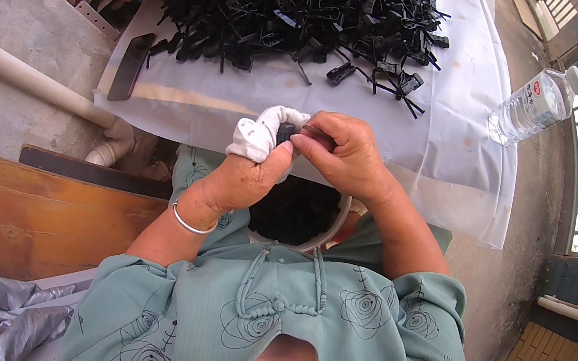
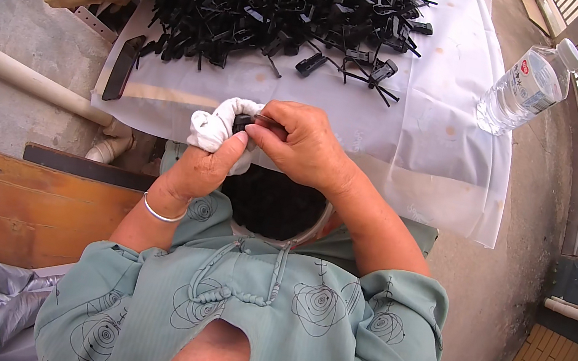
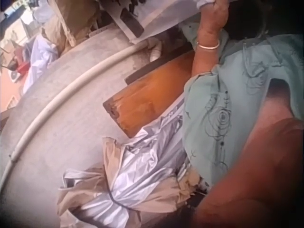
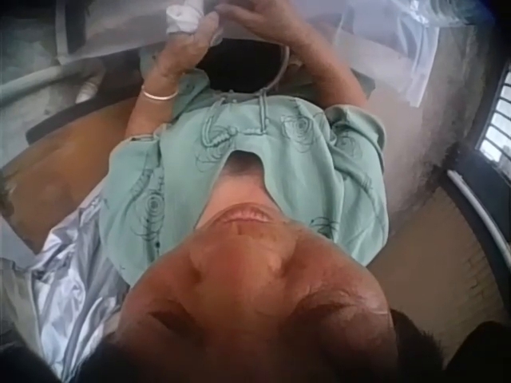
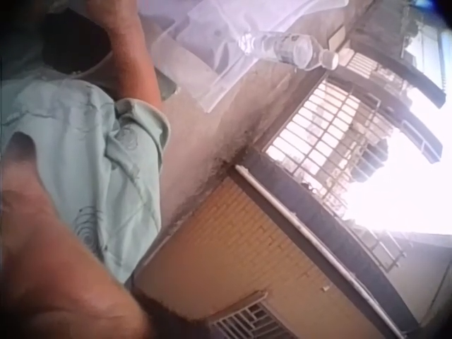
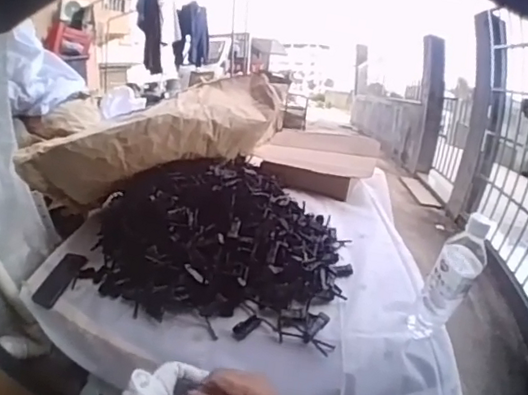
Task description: Wiping small black plastic parts with a white cloth.
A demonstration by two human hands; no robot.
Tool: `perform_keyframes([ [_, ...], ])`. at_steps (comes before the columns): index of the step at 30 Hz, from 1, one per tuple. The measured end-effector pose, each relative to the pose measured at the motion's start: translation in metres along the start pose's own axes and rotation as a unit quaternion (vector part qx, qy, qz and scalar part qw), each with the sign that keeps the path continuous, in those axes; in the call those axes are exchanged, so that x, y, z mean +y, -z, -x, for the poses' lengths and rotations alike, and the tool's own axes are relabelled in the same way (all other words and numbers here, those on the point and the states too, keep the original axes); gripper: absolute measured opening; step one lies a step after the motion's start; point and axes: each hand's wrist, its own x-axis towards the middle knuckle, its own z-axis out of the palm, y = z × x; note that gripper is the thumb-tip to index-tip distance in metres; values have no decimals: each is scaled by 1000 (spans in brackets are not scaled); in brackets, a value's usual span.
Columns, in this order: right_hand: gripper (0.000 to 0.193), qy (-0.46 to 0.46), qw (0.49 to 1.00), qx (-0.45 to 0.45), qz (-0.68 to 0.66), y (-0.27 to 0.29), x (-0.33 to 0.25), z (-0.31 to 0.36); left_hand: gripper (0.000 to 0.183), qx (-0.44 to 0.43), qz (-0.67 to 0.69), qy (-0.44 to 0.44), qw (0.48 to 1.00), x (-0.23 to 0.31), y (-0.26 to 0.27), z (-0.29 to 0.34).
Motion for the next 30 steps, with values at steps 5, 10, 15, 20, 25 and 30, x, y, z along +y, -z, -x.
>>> perform_keyframes([
  [5,18,26,999,-26,14,-2,5,2,25,15,146,81,986,1,4,-1],
  [10,20,-28,998,-49,17,-5,3,1,25,27,-122,-42,991,-2,-4,-4],
  [15,22,13,999,29,31,-25,7,3,23,68,-165,-64,982,1,-7,1],
  [20,21,-1,999,-15,49,-4,-2,4,26,73,-212,-59,973,4,-9,6],
  [25,17,-125,840,203,487,71,14,10,36,25,-479,-161,863,13,12,4],
  [30,13,-62,885,139,440,54,28,8,25,105,-326,-157,926,-4,15,-4],
])
